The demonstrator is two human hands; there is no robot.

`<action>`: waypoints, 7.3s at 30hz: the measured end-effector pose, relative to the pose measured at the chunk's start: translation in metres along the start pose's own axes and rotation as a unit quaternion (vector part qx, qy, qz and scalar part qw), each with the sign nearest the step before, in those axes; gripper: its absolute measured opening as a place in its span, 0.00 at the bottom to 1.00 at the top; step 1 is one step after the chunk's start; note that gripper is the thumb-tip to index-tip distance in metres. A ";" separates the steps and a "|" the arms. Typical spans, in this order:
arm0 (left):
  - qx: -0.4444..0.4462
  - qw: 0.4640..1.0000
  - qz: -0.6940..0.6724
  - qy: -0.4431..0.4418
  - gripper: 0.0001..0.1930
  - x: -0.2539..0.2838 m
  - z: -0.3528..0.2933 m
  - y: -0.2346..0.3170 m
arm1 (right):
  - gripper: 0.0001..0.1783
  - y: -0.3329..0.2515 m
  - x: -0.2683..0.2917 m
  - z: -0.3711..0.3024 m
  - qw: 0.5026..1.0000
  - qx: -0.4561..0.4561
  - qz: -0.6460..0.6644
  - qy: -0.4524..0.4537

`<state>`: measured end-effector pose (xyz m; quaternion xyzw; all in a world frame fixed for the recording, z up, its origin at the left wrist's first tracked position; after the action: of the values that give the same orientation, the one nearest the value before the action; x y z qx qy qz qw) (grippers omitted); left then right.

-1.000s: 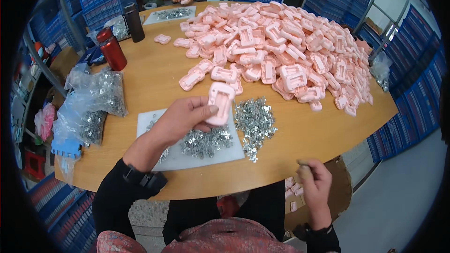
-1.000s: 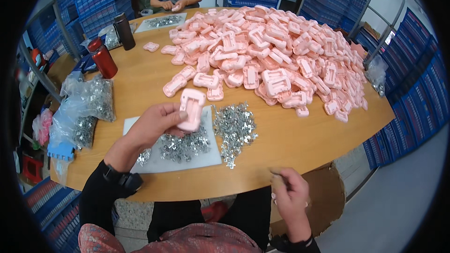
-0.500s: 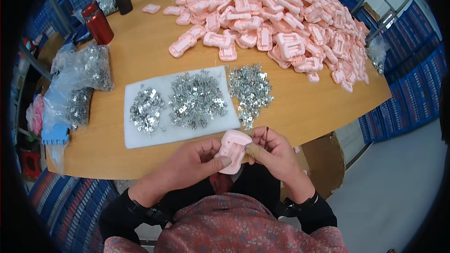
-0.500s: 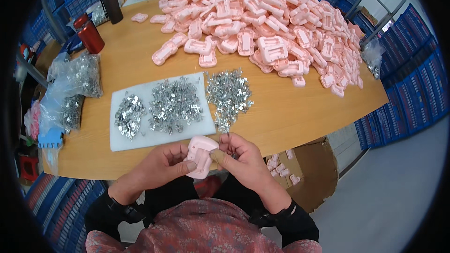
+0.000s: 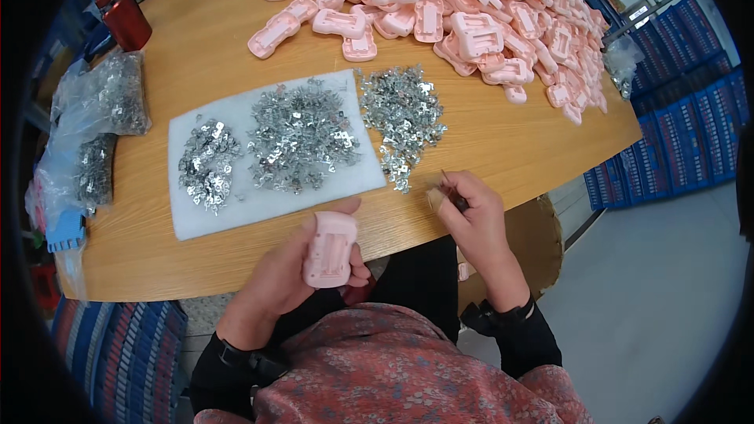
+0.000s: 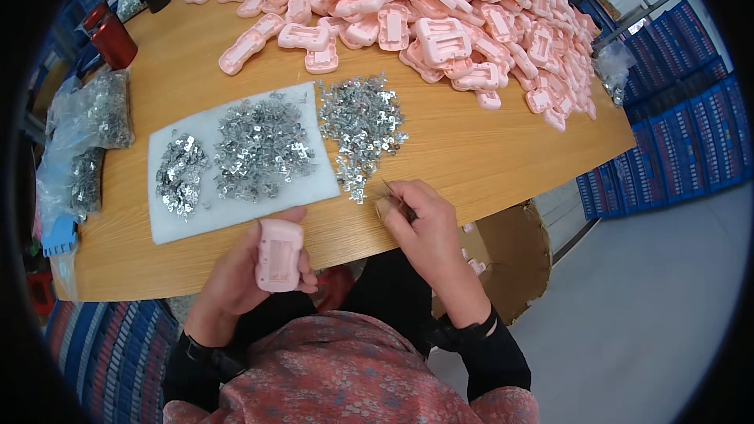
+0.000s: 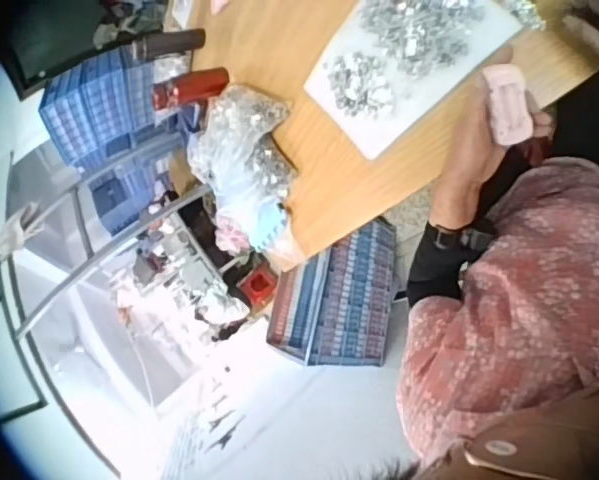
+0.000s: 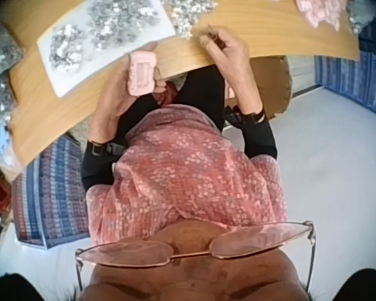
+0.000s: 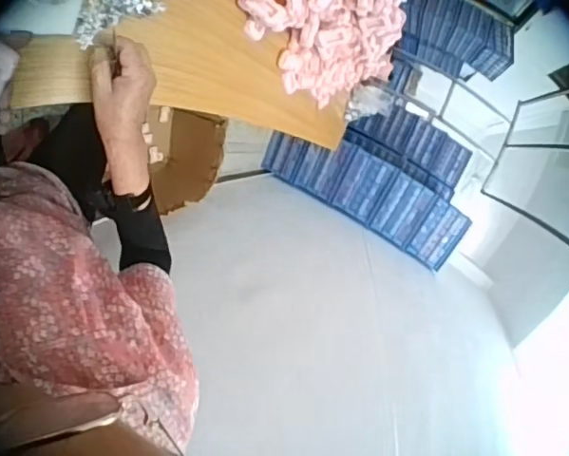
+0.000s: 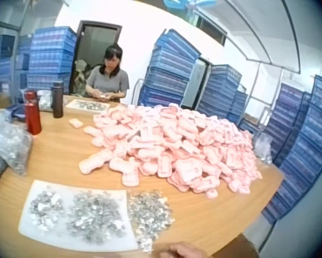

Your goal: The person repeatedly picks up pink plastic housings and uses a small metal tool to press or adjust internal components. They handle each housing one at a time, then place it into a cardboard box. The process is repetitive and focused on small mechanical adjustments.

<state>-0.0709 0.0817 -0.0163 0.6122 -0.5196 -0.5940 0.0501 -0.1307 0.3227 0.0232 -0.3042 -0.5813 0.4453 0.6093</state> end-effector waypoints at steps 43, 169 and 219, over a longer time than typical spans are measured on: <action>-0.115 0.977 0.085 0.155 0.24 -0.009 0.023 0.010 | 0.09 -0.031 -0.060 -0.007 0.931 -0.140 0.312 -0.126; -0.071 0.992 -0.078 0.068 0.18 0.008 0.000 0.015 | 0.12 -0.034 -0.070 -0.019 0.963 -0.025 0.234 -0.128; -0.082 0.995 0.027 0.046 0.36 0.050 -0.099 0.021 | 0.11 -0.085 -0.150 0.054 0.946 0.219 -0.125 -0.202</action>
<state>-0.0184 -0.0174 -0.0069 0.6187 -0.4825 -0.6040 0.1401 -0.1570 0.1444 0.0410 0.0079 -0.6136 0.5337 0.5818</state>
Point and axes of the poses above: each hand's wrist, its own z-axis towards the middle knuckle, its own x-axis out of the back of the hand, y = z × x, the point moved 3 cm from there along z, towards the middle knuckle, and after that the axes turned 12 degrees about z, right-handed, at the moved point
